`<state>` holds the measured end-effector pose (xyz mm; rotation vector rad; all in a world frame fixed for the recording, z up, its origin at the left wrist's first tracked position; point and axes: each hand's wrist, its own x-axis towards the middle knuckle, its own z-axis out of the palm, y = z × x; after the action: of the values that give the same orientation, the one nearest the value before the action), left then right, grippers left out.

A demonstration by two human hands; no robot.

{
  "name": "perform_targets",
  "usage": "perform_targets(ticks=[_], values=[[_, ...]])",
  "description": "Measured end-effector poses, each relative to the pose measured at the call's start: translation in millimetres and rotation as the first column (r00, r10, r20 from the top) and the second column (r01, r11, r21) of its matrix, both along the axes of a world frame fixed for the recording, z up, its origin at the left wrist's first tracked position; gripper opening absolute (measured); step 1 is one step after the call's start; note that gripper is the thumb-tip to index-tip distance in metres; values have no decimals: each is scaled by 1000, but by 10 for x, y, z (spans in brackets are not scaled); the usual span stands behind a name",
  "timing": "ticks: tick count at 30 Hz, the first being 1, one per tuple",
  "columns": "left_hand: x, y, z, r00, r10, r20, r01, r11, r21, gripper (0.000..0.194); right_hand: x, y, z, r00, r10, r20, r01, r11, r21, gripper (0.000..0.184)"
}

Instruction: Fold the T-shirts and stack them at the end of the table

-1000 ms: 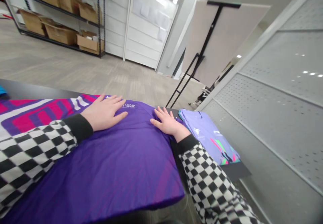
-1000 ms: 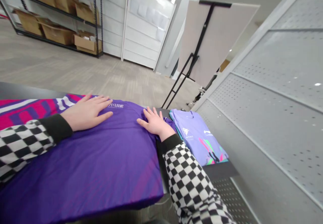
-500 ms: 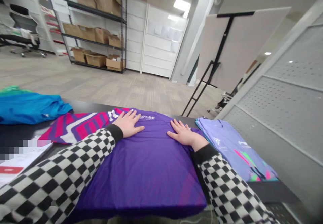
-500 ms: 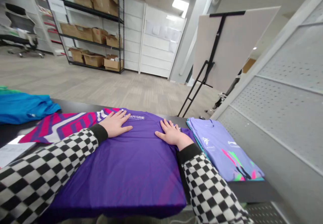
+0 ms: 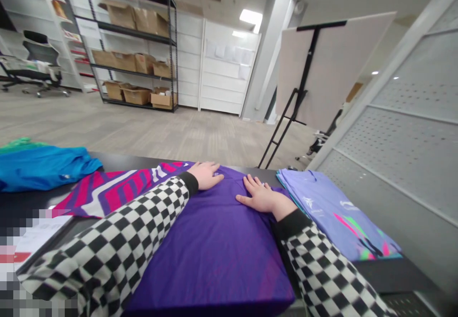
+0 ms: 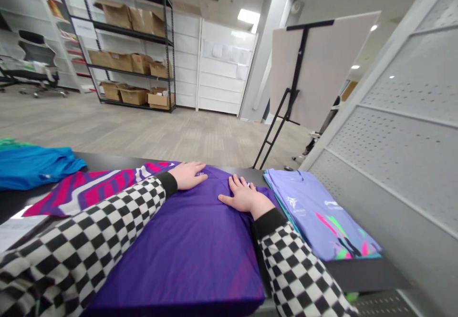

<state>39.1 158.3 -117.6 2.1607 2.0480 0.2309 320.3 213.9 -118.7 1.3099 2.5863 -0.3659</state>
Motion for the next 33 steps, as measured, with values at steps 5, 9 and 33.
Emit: perform_targets(ticks=[5,9,33], values=[[149,115,-333,999,-44,-6,44,999,6,101,-19,-9,-20,999,1,-51,0,1000,28,117],[106,123,-312,999,-49,-4,49,998,50,97,-97,-14,-64,976,56,-212,-22,987,157,102],[84,179,-353,996,-80,-34,81,997,1,95,52,248,-197,957,-186,-221,204,977,62,92]])
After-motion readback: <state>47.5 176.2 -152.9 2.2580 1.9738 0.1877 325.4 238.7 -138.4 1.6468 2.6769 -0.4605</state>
